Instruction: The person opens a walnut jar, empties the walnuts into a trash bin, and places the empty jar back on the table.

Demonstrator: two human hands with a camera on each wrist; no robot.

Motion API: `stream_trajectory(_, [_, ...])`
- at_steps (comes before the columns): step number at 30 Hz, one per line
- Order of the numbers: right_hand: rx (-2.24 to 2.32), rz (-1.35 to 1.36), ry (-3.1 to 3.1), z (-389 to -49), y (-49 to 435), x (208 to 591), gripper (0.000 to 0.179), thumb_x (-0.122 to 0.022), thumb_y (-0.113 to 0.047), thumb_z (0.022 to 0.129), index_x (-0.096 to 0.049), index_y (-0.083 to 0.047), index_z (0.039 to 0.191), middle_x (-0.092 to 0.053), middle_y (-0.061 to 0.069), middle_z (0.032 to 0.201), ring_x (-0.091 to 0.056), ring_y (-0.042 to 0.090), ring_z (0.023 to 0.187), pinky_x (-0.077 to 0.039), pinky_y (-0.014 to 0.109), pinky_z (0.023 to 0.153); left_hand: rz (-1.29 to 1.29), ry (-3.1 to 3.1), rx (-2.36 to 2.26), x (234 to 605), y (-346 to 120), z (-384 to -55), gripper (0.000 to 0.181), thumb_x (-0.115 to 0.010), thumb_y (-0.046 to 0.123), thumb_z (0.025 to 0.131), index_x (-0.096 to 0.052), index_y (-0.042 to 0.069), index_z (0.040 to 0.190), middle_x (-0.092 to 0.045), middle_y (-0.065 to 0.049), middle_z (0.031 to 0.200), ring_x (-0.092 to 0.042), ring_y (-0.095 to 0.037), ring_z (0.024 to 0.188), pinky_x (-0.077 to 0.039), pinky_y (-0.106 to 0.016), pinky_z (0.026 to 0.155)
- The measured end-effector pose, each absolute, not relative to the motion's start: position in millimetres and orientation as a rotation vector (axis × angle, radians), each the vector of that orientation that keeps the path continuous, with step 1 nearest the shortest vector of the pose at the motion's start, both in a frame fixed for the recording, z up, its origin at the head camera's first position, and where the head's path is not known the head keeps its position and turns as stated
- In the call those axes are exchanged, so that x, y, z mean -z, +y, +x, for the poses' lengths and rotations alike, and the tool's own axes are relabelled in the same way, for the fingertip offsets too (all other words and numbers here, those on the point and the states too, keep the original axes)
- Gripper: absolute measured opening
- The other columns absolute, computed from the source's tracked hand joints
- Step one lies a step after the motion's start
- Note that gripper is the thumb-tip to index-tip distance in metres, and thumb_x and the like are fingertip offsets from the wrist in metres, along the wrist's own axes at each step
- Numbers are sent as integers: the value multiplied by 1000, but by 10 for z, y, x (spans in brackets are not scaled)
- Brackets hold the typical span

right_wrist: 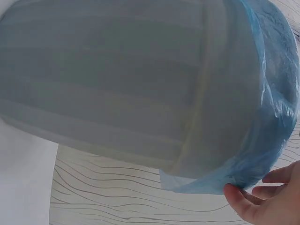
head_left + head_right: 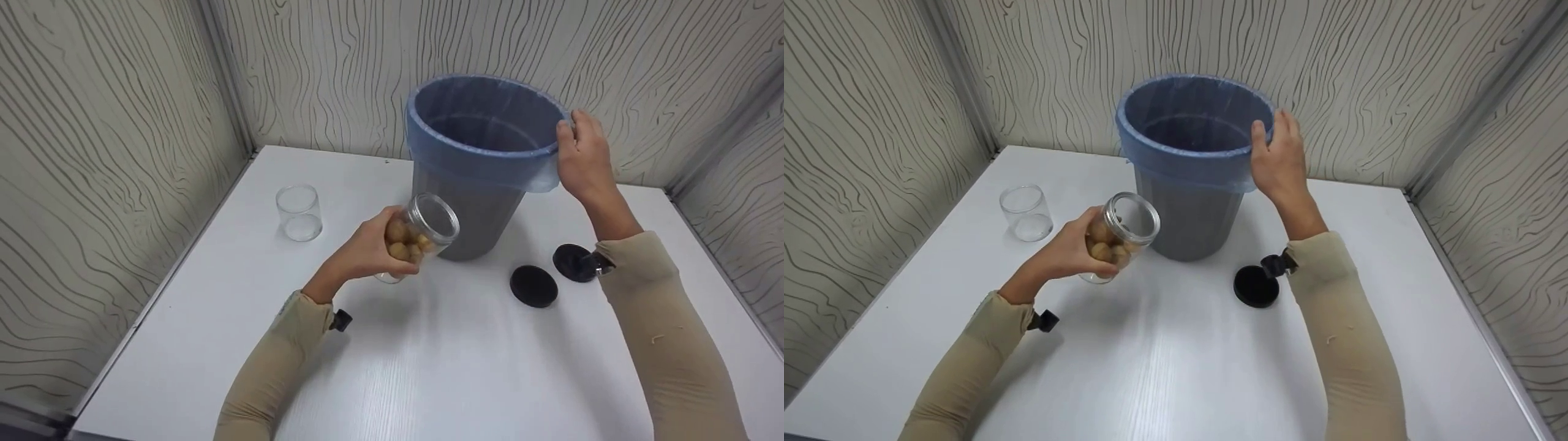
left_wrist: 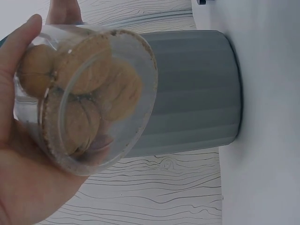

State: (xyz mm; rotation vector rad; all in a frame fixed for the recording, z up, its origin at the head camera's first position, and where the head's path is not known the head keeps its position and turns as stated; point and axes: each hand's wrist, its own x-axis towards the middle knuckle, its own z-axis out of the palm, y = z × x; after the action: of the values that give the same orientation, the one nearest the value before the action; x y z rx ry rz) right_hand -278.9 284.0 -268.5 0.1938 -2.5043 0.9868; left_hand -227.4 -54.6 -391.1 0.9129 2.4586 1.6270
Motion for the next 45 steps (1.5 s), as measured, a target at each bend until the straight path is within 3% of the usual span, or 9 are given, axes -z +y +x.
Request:
stream_trajectory(3, [-981,187,-2547,-2813,2817,2683,64,-24,-38,102,-18,7,147,-15,25,152,-10,35,141,-9,44,113,930,2462,-1640,3932,-546,-2311,95,-88,33,63,-36,16,140,-52,3,125,-55,-12,106,-47,-30,88])
stream_trajectory(10, [-957,152,-2644,-2837,2785,2717,66,-22,-40,102,-11,6,148,-5,25,154,-3,36,141,-5,47,113,980,2459,-1687,3846,-544,-2324,95,-88,32,63,-36,15,140,-52,2,125,-55,-13,105,-48,-31,87])
stream_trajectory(21, [-956,191,-2639,-2874,2759,2772,64,-19,-32,100,-7,10,146,-3,25,154,-1,34,142,-3,42,113,933,2538,-1797,3583,-631,-2370,94,-87,29,64,-34,15,141,-53,-2,125,-55,-15,106,-47,-33,88])
stream_trajectory(31, [-986,188,-2581,-2906,2740,2812,62,-19,-28,99,-7,9,147,-3,25,154,-1,32,142,-3,39,114,767,2688,-1831,3318,-698,-2482,94,-86,34,64,-35,12,140,-56,-2,120,-56,-10,102,-47,-27,86])
stream_trajectory(45, [-1021,206,-2538,-2939,2725,2834,62,-20,-26,97,-9,10,146,-5,24,154,-2,31,142,-4,37,114,672,2752,-1977,3038,-732,-2648,98,-88,35,64,-33,11,141,-51,-2,125,-54,-11,106,-47,-25,87])
